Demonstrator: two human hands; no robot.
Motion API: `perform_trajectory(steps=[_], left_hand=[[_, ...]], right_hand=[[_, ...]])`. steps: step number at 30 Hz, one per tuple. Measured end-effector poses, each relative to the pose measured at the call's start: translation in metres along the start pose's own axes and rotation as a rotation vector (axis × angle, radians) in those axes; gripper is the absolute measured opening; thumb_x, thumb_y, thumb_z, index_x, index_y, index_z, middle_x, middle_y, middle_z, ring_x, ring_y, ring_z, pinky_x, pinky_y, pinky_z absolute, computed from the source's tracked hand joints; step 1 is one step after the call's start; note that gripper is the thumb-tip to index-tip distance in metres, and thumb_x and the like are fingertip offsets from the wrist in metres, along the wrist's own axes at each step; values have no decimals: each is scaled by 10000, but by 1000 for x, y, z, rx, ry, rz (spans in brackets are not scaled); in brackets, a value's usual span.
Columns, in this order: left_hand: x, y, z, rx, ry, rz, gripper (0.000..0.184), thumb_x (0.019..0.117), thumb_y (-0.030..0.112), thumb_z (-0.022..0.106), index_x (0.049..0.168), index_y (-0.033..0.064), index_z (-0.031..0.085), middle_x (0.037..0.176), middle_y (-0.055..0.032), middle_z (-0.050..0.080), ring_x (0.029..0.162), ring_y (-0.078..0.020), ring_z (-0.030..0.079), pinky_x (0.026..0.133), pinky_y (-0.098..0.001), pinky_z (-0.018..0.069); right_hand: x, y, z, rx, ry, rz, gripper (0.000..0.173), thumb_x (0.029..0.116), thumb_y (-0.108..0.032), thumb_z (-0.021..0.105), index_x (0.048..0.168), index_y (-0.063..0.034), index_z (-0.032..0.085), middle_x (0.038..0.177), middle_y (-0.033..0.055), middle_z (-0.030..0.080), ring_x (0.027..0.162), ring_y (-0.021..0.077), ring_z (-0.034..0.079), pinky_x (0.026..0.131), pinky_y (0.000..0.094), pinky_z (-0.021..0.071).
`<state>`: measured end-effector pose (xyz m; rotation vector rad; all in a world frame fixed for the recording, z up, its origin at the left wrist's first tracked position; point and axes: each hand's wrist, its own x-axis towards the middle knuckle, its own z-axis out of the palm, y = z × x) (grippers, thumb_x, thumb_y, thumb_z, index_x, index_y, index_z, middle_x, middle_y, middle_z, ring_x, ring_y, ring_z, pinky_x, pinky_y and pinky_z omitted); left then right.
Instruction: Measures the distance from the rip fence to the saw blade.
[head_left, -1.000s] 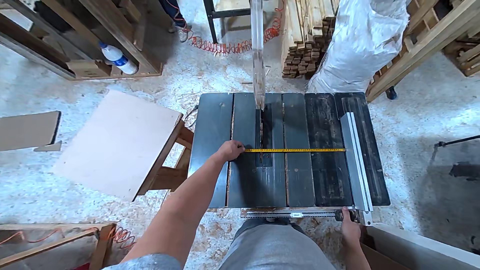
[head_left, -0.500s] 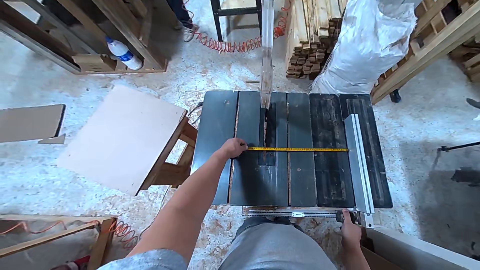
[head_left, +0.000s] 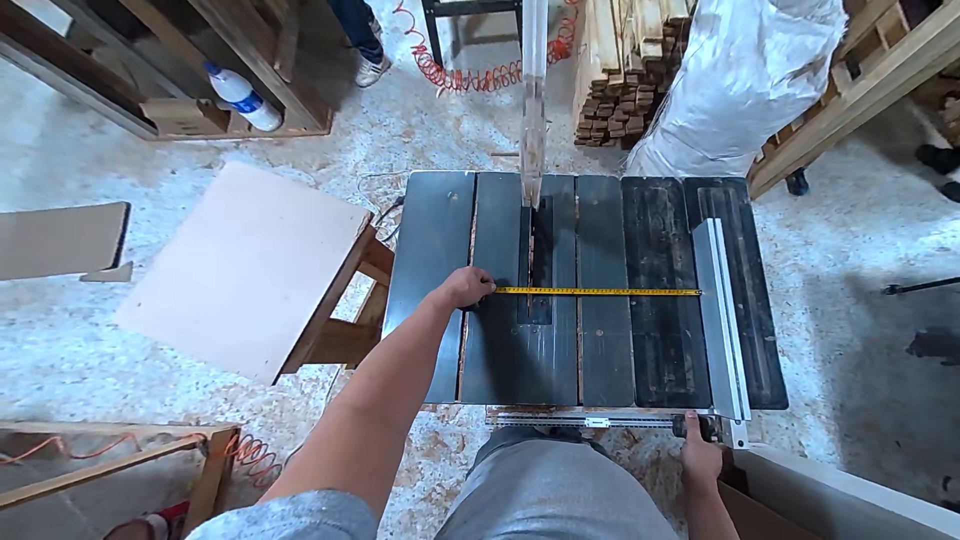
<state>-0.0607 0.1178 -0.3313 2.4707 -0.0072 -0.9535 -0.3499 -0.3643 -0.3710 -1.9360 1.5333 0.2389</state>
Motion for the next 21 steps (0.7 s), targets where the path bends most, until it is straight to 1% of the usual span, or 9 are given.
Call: perform_trajectory(steps=[2, 5, 8, 10, 11, 14, 16, 19, 21], left_hand=[[2, -1, -1, 18, -10, 18, 319, 1081, 321, 522, 1150, 87, 726, 1025, -172, 726, 1000, -338, 696, 936, -609, 518], [2, 0, -3, 30, -16, 13, 320, 1079, 325, 525, 1152, 92, 731, 1046, -171, 728, 1036, -341, 688, 966, -609, 500], [2, 1, -2, 27, -10, 8, 316, 1081, 320, 522, 1144, 91, 730, 1027, -160, 729, 1007, -327, 693, 947, -597, 513], [1, 0, -2, 23, 2, 27, 316, 1078, 314, 527, 1136, 82, 735, 1034, -168, 730, 1023, -341, 690, 957, -611, 504], [0, -1, -2, 20, 9, 41, 317, 1076, 305, 533, 1144, 73, 737, 1049, -179, 731, 1035, -356, 690, 967, -628, 499], [2, -2, -1, 35, 8, 45, 318, 1074, 310, 535, 1151, 77, 738, 1066, -182, 731, 1058, -363, 686, 979, -631, 493], [2, -1, -2, 44, 2, 33, 318, 1076, 313, 530, 1154, 85, 737, 1064, -177, 732, 1052, -354, 689, 974, -620, 498], [0, 1, -2, 32, -4, 6, 313, 1078, 313, 528, 1149, 90, 736, 1045, -163, 733, 1019, -335, 695, 954, -605, 510], [1, 0, -3, 26, -5, -3, 311, 1075, 318, 534, 1140, 92, 738, 1039, -156, 735, 1019, -330, 697, 956, -604, 511]], right_hand=[[6, 4, 1, -5, -3, 3, 853, 924, -711, 595, 1317, 46, 604, 1180, 290, 666, 1141, 410, 635, 969, 604, 480], [6, 5, 2, 10, -10, -8, 852, 928, -708, 591, 1323, 47, 602, 1190, 295, 662, 1154, 412, 629, 984, 605, 468], [4, 4, 0, 25, -22, -24, 840, 938, -697, 585, 1335, 43, 594, 1181, 288, 663, 1145, 403, 631, 974, 600, 474], [3, 3, -1, 27, -24, -39, 823, 946, -682, 588, 1312, 55, 599, 1150, 291, 664, 1105, 403, 636, 953, 600, 478], [3, 3, -1, 16, -30, -40, 829, 949, -680, 582, 1322, 60, 589, 1154, 294, 660, 1100, 405, 638, 953, 602, 482], [2, 3, 0, -5, -24, -40, 835, 952, -694, 561, 1319, 55, 584, 1111, 282, 666, 1033, 396, 650, 914, 595, 493], [2, 4, 1, -8, -21, -38, 844, 949, -701, 560, 1325, 54, 581, 1119, 284, 665, 1043, 398, 649, 917, 596, 492], [6, 6, 0, 35, -21, -43, 814, 936, -684, 601, 1298, 45, 616, 1169, 286, 666, 1128, 401, 634, 962, 601, 476], [7, 7, 1, 59, -20, -49, 796, 934, -675, 613, 1284, 40, 625, 1160, 276, 669, 1124, 390, 633, 957, 595, 477]])
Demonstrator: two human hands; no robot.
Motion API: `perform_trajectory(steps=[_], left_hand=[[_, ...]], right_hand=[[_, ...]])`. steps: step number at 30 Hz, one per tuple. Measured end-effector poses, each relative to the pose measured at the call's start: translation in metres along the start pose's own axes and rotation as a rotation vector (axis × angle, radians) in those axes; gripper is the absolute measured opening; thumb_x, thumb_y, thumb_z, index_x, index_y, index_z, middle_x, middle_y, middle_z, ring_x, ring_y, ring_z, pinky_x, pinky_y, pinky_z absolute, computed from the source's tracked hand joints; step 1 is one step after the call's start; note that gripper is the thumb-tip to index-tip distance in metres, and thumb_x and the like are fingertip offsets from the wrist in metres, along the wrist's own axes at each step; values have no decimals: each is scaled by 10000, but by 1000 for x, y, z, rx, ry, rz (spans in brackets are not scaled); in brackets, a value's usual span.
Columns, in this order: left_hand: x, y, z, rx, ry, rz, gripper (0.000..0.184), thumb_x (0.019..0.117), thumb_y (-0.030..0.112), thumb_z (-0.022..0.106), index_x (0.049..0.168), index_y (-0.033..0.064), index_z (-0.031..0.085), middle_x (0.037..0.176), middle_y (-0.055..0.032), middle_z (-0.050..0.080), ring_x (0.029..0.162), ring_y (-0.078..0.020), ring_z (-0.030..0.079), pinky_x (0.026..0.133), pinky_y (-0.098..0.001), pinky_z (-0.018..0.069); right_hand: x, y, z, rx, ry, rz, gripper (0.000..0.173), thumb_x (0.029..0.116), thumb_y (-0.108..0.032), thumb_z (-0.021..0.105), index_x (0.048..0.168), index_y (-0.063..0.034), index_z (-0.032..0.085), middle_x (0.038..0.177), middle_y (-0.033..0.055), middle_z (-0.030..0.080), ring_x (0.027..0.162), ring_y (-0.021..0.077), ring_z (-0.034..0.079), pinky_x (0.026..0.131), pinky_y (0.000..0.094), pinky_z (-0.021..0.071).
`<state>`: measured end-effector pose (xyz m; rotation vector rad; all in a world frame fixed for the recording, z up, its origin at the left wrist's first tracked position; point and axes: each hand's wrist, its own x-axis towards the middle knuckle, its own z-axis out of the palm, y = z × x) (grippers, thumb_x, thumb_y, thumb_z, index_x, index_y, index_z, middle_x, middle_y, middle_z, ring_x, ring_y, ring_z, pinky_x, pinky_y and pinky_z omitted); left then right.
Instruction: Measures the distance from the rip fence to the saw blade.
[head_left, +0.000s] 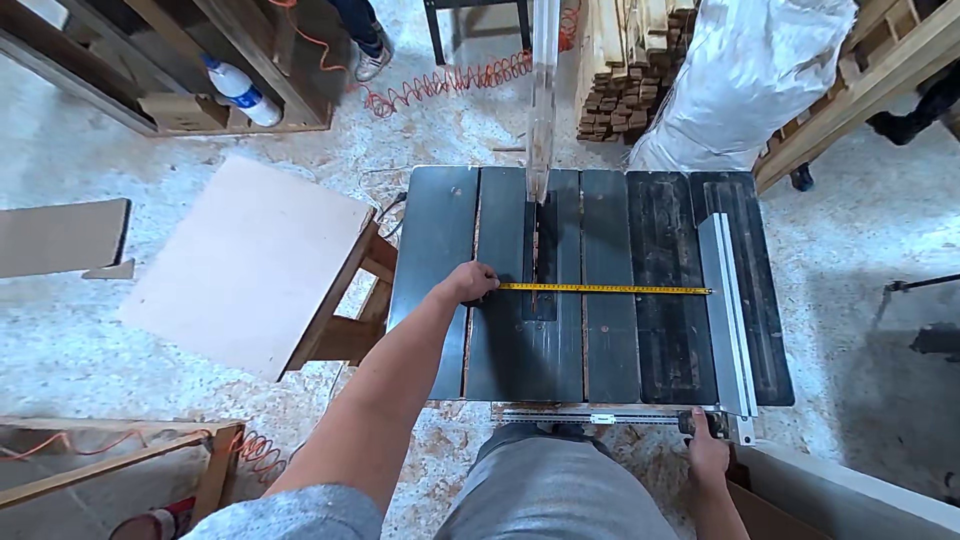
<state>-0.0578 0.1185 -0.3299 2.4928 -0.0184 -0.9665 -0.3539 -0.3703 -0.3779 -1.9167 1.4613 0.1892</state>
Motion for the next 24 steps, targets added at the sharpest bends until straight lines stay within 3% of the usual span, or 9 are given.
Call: perform_trajectory(steps=[4, 9, 21, 24], left_hand=[[2, 1, 0, 12, 0, -7, 307, 1072, 325, 541, 1131, 101, 742, 1032, -148, 738, 1013, -323, 698, 953, -598, 513], [2, 1, 0, 23, 5, -4, 310, 1070, 327, 544, 1143, 101, 743, 1112, -162, 730, 1117, -347, 670, 1009, -619, 476], [2, -2, 3, 15, 28, 19, 312, 1063, 321, 550, 1138, 89, 745, 1087, -181, 731, 1091, -371, 678, 992, -646, 483], [1, 0, 3, 10, 24, 5, 312, 1064, 320, 547, 1136, 88, 743, 1073, -177, 731, 1075, -361, 682, 983, -636, 488]], right_hand=[[-5, -5, 0, -13, 16, 13, 802, 938, -674, 608, 1285, 49, 614, 1135, 275, 668, 1090, 388, 637, 936, 589, 481], [-2, -4, -1, -15, 10, 12, 801, 928, -684, 614, 1249, 50, 633, 1128, 272, 671, 1091, 385, 640, 938, 589, 481], [1, -4, -1, -25, 5, 54, 791, 918, -688, 622, 1147, 67, 666, 1063, 258, 675, 1027, 374, 645, 892, 584, 495], [3, -2, 1, 29, 27, 41, 783, 907, -667, 657, 1194, 62, 652, 1092, 253, 675, 1058, 365, 646, 917, 577, 495]])
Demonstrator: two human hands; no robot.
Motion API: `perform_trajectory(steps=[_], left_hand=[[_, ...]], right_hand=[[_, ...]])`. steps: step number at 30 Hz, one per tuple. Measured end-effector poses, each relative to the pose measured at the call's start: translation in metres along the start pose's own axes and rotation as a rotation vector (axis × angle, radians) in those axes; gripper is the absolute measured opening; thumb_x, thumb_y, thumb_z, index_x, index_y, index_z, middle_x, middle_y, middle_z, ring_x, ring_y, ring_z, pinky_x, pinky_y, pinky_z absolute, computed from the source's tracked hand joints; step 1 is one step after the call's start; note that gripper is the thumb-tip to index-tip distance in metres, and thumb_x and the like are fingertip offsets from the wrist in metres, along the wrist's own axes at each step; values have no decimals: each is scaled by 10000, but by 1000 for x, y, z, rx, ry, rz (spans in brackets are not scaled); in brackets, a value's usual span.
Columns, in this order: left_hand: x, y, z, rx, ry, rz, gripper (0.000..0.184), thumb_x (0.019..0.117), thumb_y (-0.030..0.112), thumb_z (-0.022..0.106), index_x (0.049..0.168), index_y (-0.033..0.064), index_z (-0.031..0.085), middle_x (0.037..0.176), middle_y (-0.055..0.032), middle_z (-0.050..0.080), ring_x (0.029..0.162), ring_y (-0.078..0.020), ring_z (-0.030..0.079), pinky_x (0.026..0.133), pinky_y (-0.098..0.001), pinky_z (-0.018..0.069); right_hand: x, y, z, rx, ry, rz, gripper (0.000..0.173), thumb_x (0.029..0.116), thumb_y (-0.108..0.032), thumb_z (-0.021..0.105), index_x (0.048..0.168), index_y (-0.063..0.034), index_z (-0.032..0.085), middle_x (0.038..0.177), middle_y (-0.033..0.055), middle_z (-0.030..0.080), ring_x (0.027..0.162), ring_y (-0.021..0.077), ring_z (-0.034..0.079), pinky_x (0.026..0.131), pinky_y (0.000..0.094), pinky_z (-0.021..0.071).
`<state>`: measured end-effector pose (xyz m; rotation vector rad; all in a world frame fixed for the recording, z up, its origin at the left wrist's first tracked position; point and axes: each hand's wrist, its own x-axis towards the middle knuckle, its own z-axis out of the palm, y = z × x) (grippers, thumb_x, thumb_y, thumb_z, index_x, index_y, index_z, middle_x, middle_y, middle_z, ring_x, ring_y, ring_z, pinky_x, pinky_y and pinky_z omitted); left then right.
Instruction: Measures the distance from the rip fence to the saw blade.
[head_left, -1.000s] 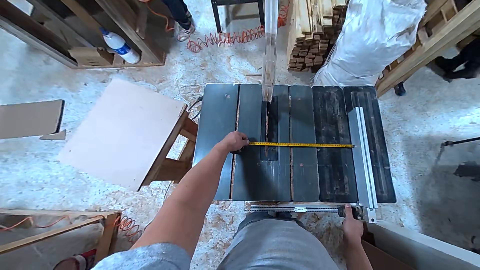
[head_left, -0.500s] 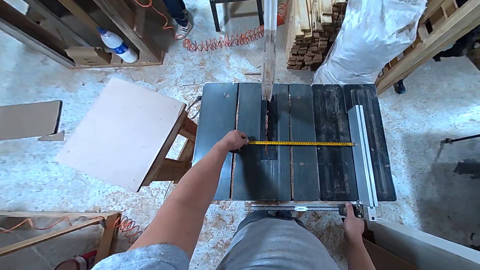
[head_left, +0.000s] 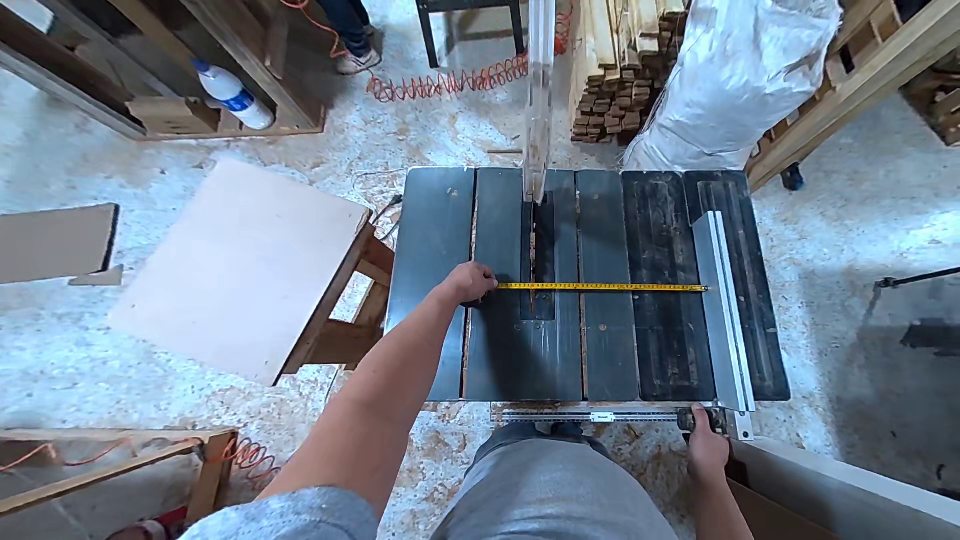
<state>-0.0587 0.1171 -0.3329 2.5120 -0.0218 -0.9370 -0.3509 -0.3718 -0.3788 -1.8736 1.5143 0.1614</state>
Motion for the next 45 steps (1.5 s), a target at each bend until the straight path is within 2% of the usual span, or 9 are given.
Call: perform_trajectory(steps=[7, 10, 14, 20, 23, 31, 36, 40, 45], left_hand=[[2, -3, 0, -4, -5, 26, 309, 1068, 313, 542, 1133, 83, 739, 1063, -172, 731, 1055, -354, 685, 977, -621, 492], [1, -13, 0, -41, 3, 30, 325, 1074, 329, 536, 1109, 76, 735, 1013, -188, 727, 954, -364, 706, 905, -644, 532], [4, -9, 1, -30, 12, 38, 339, 1082, 347, 530, 1107, 80, 739, 1027, -195, 730, 988, -383, 699, 920, -671, 512], [1, -1, 0, -53, 16, -30, 302, 1084, 307, 540, 1048, 90, 746, 933, -163, 717, 890, -343, 683, 849, -622, 522], [3, -3, 1, -28, 11, -25, 303, 1089, 298, 529, 1059, 90, 748, 940, -161, 717, 903, -344, 683, 860, -626, 516], [-2, 4, 0, 14, 18, -2, 308, 1086, 302, 529, 1084, 83, 745, 993, -178, 726, 993, -379, 679, 919, -661, 487], [-8, 6, -2, -6, 11, -21, 315, 1077, 312, 536, 1142, 82, 740, 1059, -189, 732, 1059, -386, 682, 975, -662, 481], [-3, 2, -1, -7, 2, -7, 322, 1072, 321, 541, 1158, 76, 731, 1067, -192, 728, 1047, -377, 688, 965, -649, 497], [-1, -1, 0, -10, 4, -4, 319, 1070, 323, 538, 1118, 80, 740, 1036, -179, 731, 1023, -366, 691, 950, -639, 503]], right_hand=[[-5, -6, 0, -32, 11, 4, 791, 920, -678, 630, 1187, 66, 656, 1097, 271, 672, 1057, 385, 646, 917, 589, 488], [-18, -12, 0, 10, -7, -39, 701, 948, -589, 656, 1232, 51, 648, 1092, 253, 692, 1034, 371, 669, 918, 581, 517], [-3, -4, -5, 162, -34, -100, 552, 947, -481, 720, 1217, -2, 674, 1079, 196, 723, 1031, 310, 695, 928, 535, 548], [-1, -5, -3, 142, -24, -31, 627, 932, -558, 704, 1191, 12, 672, 1051, 211, 706, 1017, 330, 671, 907, 550, 522], [-1, -4, -2, 155, -20, -37, 620, 928, -550, 714, 1162, 23, 669, 1007, 211, 694, 961, 328, 664, 865, 542, 521], [2, -3, -6, 114, -29, -26, 645, 932, -566, 699, 1184, 26, 666, 1037, 224, 688, 982, 344, 656, 874, 557, 515], [-2, -2, -4, 88, -25, -61, 680, 942, -565, 684, 1249, 41, 644, 1113, 246, 691, 1063, 362, 662, 941, 570, 512], [-2, -2, -2, 93, -16, -47, 719, 932, -575, 690, 1304, 36, 612, 1169, 253, 677, 1117, 362, 647, 974, 568, 495], [-2, -3, -1, 34, -14, -4, 750, 925, -628, 666, 1249, 48, 637, 1125, 260, 677, 1076, 373, 648, 931, 579, 496]])
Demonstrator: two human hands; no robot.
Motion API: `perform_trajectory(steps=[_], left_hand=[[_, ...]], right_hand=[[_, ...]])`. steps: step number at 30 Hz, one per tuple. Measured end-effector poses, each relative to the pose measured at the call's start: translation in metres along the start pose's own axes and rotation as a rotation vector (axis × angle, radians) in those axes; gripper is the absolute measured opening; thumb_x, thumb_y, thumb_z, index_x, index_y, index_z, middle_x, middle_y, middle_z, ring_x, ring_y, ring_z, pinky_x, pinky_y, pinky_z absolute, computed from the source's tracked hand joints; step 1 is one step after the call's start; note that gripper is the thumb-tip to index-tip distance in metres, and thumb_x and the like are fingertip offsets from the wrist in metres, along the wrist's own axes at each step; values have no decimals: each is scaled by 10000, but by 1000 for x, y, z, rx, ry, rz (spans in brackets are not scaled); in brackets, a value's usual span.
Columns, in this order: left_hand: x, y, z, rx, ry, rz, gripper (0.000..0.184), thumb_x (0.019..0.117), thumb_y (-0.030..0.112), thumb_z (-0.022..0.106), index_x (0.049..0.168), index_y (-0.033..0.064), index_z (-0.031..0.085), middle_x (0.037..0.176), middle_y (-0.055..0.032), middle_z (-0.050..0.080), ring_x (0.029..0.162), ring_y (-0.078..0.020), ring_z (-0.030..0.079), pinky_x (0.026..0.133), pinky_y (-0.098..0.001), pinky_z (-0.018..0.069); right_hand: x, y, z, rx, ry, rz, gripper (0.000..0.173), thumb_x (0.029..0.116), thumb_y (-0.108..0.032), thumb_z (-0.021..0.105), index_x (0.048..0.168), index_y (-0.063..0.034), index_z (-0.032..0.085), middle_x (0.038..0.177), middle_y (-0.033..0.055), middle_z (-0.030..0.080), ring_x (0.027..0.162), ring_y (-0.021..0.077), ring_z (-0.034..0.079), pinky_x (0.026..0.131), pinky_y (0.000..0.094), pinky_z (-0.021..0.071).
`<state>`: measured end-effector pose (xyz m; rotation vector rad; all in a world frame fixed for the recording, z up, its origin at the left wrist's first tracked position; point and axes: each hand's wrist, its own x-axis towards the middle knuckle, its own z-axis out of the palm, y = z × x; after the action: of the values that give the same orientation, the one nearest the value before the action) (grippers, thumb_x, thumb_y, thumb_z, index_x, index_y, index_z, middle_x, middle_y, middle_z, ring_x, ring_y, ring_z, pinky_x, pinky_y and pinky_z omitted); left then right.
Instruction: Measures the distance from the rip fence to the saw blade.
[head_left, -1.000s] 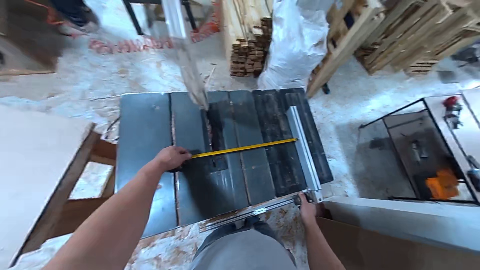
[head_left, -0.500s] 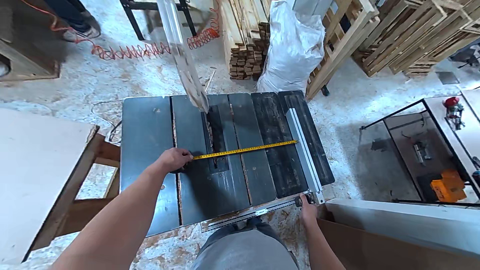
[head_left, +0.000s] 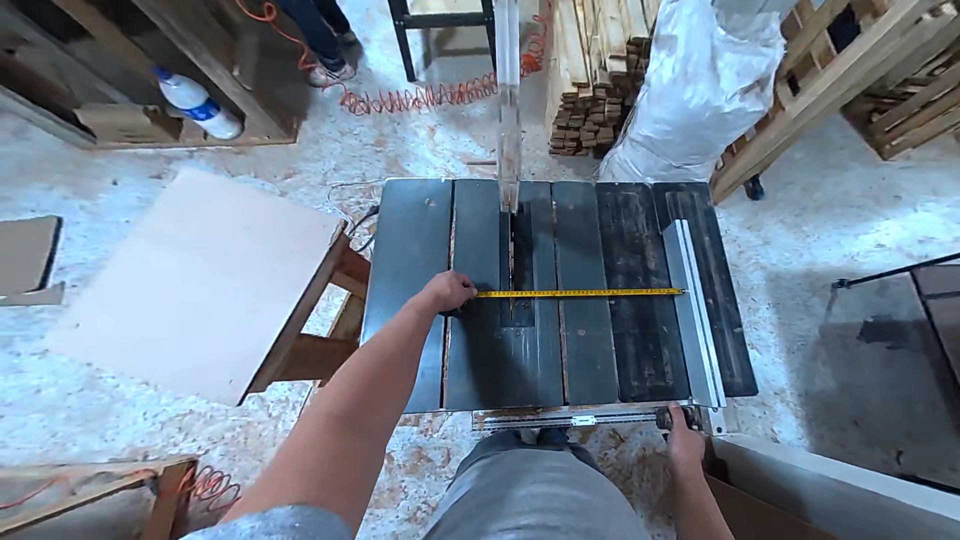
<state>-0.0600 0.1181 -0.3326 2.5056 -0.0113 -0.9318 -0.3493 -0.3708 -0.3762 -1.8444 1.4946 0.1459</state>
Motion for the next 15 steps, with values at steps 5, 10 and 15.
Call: perform_trajectory(steps=[5, 10, 15], left_hand=[[-1, 1, 0, 2, 7, 1, 314, 1071, 317, 538, 1122, 83, 742, 1049, -179, 731, 1041, -360, 691, 954, -638, 503], [2, -1, 1, 17, 9, 20, 318, 1071, 319, 537, 1118, 82, 744, 1057, -176, 732, 1051, -364, 685, 969, -639, 493], [4, -3, 1, 15, 3, 36, 319, 1070, 315, 536, 1114, 74, 742, 1056, -188, 727, 1055, -371, 680, 971, -643, 487]], right_hand=[[3, 3, 2, 30, 4, -14, 744, 921, -620, 677, 1252, 45, 634, 1132, 253, 678, 1079, 365, 650, 933, 575, 501], [0, -1, 0, -2, 4, -5, 749, 928, -634, 658, 1219, 57, 645, 1104, 259, 676, 1054, 368, 649, 920, 572, 498], [-2, -3, -1, -44, 14, 14, 768, 925, -650, 651, 1185, 72, 657, 1082, 272, 673, 1032, 378, 646, 912, 580, 489]])
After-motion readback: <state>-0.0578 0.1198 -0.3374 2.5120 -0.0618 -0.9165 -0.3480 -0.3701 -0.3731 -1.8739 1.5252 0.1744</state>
